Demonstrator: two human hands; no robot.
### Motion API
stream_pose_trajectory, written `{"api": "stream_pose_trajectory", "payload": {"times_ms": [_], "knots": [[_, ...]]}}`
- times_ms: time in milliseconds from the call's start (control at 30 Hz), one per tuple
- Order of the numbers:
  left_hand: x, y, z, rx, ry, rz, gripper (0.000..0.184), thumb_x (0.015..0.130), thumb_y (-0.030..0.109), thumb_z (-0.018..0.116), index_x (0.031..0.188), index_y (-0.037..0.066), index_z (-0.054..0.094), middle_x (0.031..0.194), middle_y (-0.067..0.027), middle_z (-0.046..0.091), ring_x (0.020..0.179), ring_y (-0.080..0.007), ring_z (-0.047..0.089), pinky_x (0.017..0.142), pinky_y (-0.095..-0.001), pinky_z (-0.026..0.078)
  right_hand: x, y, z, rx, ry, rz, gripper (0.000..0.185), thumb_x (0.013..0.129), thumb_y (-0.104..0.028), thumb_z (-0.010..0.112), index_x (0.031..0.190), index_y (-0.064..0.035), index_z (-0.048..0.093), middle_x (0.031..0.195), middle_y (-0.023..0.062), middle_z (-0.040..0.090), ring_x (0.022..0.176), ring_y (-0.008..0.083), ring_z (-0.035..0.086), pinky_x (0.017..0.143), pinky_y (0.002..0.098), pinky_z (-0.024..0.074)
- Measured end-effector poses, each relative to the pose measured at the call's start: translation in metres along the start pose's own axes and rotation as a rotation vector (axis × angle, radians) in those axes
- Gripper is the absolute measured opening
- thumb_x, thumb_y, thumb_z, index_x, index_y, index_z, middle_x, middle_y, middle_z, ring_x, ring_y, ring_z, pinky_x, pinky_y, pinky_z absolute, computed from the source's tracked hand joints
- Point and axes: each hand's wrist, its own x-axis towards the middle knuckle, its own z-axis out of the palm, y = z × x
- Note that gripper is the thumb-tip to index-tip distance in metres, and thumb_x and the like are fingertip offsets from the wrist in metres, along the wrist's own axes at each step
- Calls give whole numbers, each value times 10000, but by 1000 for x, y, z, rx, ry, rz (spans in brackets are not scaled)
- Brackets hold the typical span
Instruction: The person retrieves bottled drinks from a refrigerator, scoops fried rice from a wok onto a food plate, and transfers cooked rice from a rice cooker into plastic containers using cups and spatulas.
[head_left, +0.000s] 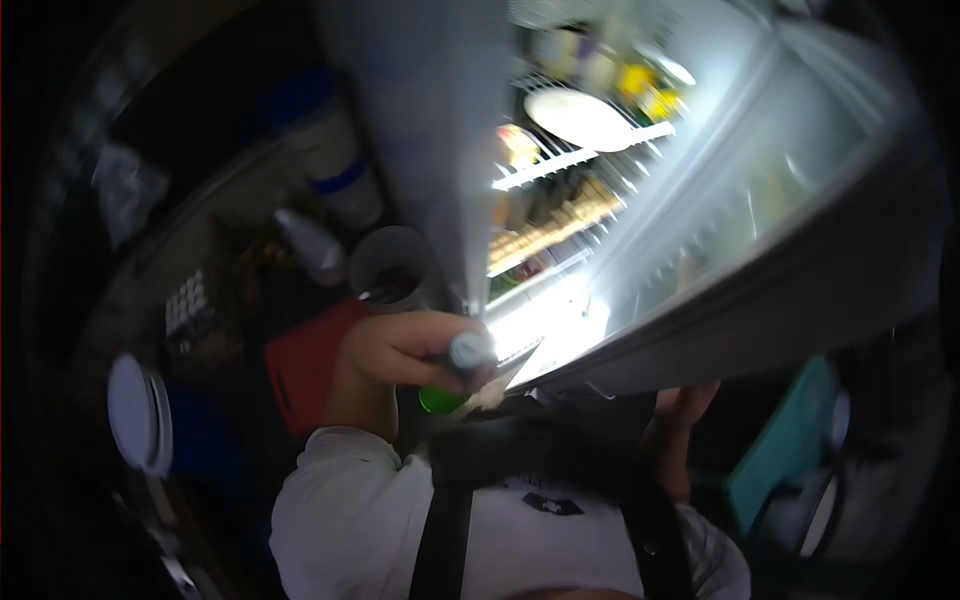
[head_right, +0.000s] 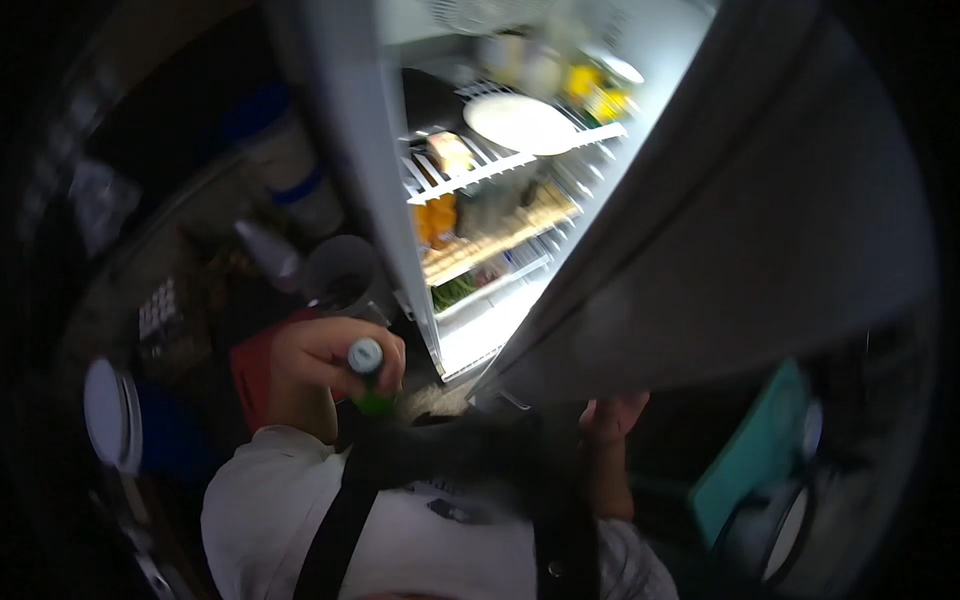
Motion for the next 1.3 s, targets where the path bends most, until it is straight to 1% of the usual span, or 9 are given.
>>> {"api": "stream_pose_trajectory", "payload": {"times_ms": [67,100,200,433,600,867,1067,1200,1300], "knots": [[-18,13,15,79,-5,0,203,863,42,603,1051,2,540,974,-62,554,922,-158,538,790,-291,426,54,-24,35,842,151,428,551,969,-414,436,1291,31,486,1367,190,428,1270,274,414,1024,435,343],[-27,14,23,99,43,18,203,863,42,603,1051,2,540,974,-62,554,922,-158,538,790,-291,426,57,-24,51,884,185,377,524,953,-381,482,1276,31,508,1370,199,442,1258,298,434,992,414,372],[-43,15,36,180,66,83,161,882,80,601,997,-8,531,969,-99,552,927,-221,558,837,-355,434,95,-39,66,813,-26,298,550,946,-388,501,1321,15,483,1428,207,387,1298,270,406,968,368,382],[-34,-8,58,85,74,0,173,895,121,612,998,7,531,967,-94,550,933,-221,550,889,-373,426,113,-57,102,493,-188,164,560,794,-98,664,1330,-47,507,1454,208,345,1316,357,375,1017,407,358],[31,-29,40,157,61,-143,148,880,86,606,979,6,530,961,-96,546,923,-222,539,833,-337,418,93,-27,99,568,-286,141,447,782,-133,699,1208,-49,590,1416,249,378,1270,426,411,1028,459,370],[211,-141,-3,64,92,-300,156,874,61,584,1016,19,536,973,-70,553,941,-176,515,844,-313,410,-41,183,75,329,-619,382,236,817,-181,614,1039,-114,660,990,72,657,927,275,613,825,402,474],[420,-193,-56,-20,200,-229,174,906,108,576,1064,61,520,994,-27,557,952,-122,520,850,-289,418,-154,348,-26,46,-691,878,283,806,-185,658,1076,-99,664,1020,120,650,943,306,620,841,389,500],[563,-162,-106,168,314,76,168,889,96,595,1037,66,523,944,-25,578,889,-113,545,774,-255,437,-188,406,-107,12,-760,1108,309,800,-213,665,1087,-99,664,1036,128,645,936,308,628,826,393,508],[651,-128,-152,324,649,201,162,890,180,614,978,62,546,859,-45,603,806,-144,575,751,-272,443,-211,448,-136,-183,-806,1169,324,786,-208,675,1088,-92,664,1026,140,645,923,314,632,822,398,507]]}}
